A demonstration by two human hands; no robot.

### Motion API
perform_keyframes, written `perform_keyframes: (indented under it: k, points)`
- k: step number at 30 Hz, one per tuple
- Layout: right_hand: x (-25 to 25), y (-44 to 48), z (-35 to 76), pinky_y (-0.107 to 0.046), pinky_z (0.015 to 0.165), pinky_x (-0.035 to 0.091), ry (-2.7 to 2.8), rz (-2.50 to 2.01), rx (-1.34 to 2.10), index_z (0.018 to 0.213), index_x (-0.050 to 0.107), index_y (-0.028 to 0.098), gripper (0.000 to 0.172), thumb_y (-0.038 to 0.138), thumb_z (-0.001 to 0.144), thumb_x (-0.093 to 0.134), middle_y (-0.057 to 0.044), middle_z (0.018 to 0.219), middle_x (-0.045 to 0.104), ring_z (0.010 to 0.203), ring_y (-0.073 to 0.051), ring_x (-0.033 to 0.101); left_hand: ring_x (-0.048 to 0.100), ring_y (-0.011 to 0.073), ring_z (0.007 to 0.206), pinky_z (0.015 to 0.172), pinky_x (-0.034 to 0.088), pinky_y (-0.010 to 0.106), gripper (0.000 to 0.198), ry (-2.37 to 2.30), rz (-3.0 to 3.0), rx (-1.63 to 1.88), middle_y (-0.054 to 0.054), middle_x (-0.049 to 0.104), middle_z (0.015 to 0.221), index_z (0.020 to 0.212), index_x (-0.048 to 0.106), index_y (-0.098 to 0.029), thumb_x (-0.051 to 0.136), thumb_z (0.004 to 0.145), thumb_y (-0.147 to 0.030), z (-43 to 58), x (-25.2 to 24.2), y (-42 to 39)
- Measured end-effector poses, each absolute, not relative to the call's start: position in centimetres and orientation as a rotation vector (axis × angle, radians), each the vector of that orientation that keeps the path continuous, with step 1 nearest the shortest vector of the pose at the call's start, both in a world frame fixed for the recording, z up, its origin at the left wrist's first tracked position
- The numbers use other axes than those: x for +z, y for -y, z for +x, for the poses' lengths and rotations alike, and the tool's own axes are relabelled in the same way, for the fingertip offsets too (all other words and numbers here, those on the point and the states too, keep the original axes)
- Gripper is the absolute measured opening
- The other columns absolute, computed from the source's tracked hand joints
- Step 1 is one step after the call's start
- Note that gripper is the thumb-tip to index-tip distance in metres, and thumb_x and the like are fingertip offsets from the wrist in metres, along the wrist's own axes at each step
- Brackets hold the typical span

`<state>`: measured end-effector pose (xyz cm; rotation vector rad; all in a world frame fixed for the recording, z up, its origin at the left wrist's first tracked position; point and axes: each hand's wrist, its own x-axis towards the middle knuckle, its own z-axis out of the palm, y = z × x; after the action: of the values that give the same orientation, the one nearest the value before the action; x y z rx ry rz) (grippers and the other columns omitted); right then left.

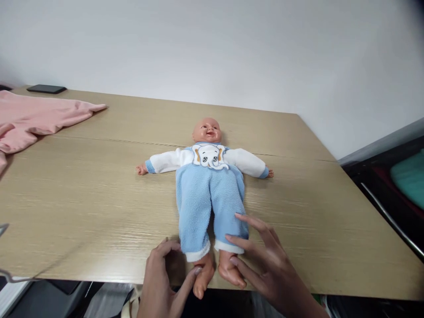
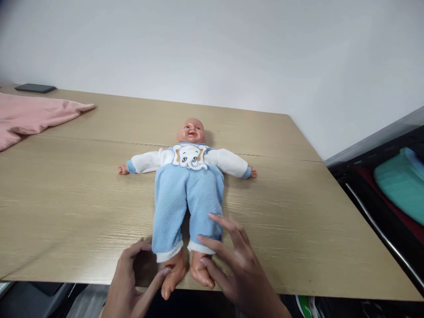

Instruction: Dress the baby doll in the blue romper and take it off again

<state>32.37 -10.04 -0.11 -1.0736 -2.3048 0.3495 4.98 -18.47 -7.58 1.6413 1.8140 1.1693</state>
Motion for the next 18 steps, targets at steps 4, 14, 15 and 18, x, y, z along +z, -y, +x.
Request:
perform_keyframes:
  k: [4, 14, 15, 18]
  points:
    - [-1.3, 10.8, 32.0, -0.041, 0.116, 0.058, 2.205, -0.983, 0.347, 0.107, 0.078, 0.028, 0.028, 0.004, 0.104, 0.064, -0.008, 0.154, 0.061, 0.144, -0.025, 0.059, 0.074, 0.0380, 0.115, 0.096, 0.062, 0.059, 0.050, -1.849, 1.661, 1.124, 0.014, 0.072, 0.125, 0.138, 0.055, -0.025, 0.073, 0.103, -0.056, 4.7, -7.6, 18.5]
    - [-3.9, 14.9, 30.6, -0.062, 0.107, 0.067, 1.951, -1.442, 0.407, 0.175, 0.027, 0.017, 0.105, 0.050, 0.092, 0.084, -0.028, 0.169, 0.048, 0.149, -0.046, 0.062, 0.073, 0.0462, 0.124, 0.094, 0.069, 0.062, 0.113, -1.780, 2.169, 1.042, 0.025, 0.070, 0.140, 0.162, 0.040, -0.019, 0.090, 0.078, -0.075, 3.7, -7.4, 18.7]
    - [-4.2, 15.2, 30.3, -0.065, 0.107, 0.067, 2.023, -1.439, 0.374, 0.177, 0.024, 0.017, 0.114, 0.051, 0.089, 0.087, -0.029, 0.173, 0.044, 0.152, -0.048, 0.059, 0.073, 0.0457, 0.124, 0.093, 0.069, 0.061, 0.110, -1.796, 2.211, 1.040, 0.025, 0.070, 0.141, 0.162, 0.041, -0.019, 0.090, 0.079, -0.072, 3.6, -7.6, 18.6]
    - [-5.2, 15.6, 29.9, -0.061, 0.109, 0.067, 2.157, -1.435, 0.256, 0.176, 0.035, 0.023, 0.101, 0.042, 0.092, 0.086, -0.024, 0.178, 0.040, 0.155, -0.048, 0.056, 0.073, 0.0411, 0.126, 0.098, 0.067, 0.056, 0.089, -1.815, 2.257, 0.939, 0.020, 0.072, 0.146, 0.164, 0.046, -0.026, 0.087, 0.087, -0.043, 3.2, -7.8, 18.3]
